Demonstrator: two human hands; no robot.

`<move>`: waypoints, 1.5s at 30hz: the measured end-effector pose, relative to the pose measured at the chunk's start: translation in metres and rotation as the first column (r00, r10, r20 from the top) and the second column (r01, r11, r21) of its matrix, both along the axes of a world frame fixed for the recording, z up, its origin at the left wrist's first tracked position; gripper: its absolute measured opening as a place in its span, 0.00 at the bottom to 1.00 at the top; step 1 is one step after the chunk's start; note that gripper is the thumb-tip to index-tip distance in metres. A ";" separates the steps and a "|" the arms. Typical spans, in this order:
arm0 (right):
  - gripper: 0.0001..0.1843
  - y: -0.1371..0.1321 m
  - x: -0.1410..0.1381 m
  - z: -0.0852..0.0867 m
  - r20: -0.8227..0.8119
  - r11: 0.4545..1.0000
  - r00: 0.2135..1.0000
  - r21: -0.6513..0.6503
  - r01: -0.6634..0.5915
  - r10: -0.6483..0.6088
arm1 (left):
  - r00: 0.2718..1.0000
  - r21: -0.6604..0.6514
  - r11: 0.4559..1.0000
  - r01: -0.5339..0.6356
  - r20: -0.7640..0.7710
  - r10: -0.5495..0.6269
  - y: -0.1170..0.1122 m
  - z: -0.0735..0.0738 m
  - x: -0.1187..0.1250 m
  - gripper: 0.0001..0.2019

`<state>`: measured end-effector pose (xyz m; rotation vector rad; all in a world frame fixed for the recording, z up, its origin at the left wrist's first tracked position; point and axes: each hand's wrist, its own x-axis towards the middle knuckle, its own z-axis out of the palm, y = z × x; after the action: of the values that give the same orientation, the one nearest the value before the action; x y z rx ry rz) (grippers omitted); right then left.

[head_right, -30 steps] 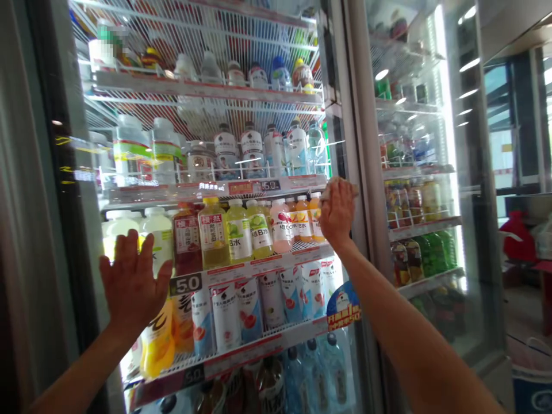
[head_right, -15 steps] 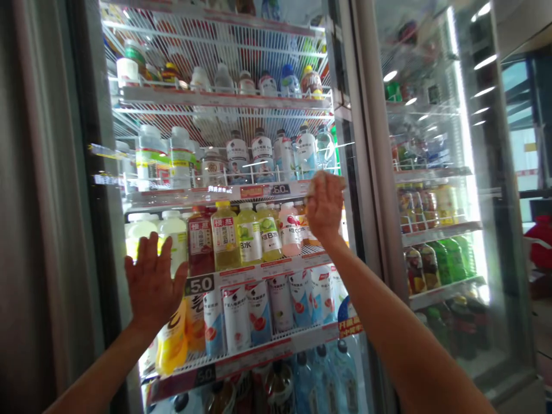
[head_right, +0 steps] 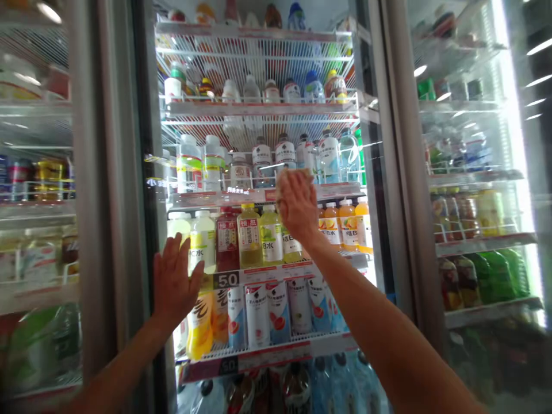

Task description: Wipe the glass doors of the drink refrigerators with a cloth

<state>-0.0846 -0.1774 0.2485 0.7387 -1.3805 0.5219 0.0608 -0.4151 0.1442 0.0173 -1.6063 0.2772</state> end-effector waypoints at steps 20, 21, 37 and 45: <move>0.26 -0.168 0.097 -0.001 -0.157 0.850 0.958 0.511 -0.129 0.240 | 0.998 0.085 0.996 0.001 -0.064 0.004 -0.037 -0.021 0.066 0.29; 0.26 -0.169 0.100 -0.028 -0.188 0.806 0.944 0.580 -0.114 0.269 | 0.998 0.083 0.997 -0.003 -0.059 0.008 -0.037 -0.025 0.067 0.29; 0.26 -0.070 0.069 -0.191 -0.097 0.730 0.978 0.680 -0.070 0.184 | 0.995 -0.027 1.000 0.017 0.097 -0.014 -0.011 -0.088 0.051 0.32; 0.26 -0.033 0.046 -0.173 0.060 0.964 0.998 0.264 -0.045 0.030 | 0.980 -0.033 0.999 0.038 0.194 -0.031 0.002 -0.115 0.030 0.34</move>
<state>-0.0386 -0.2101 0.0753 0.9746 -1.5083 0.3929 0.0908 -0.4135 0.0293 -0.0677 -1.7931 0.2886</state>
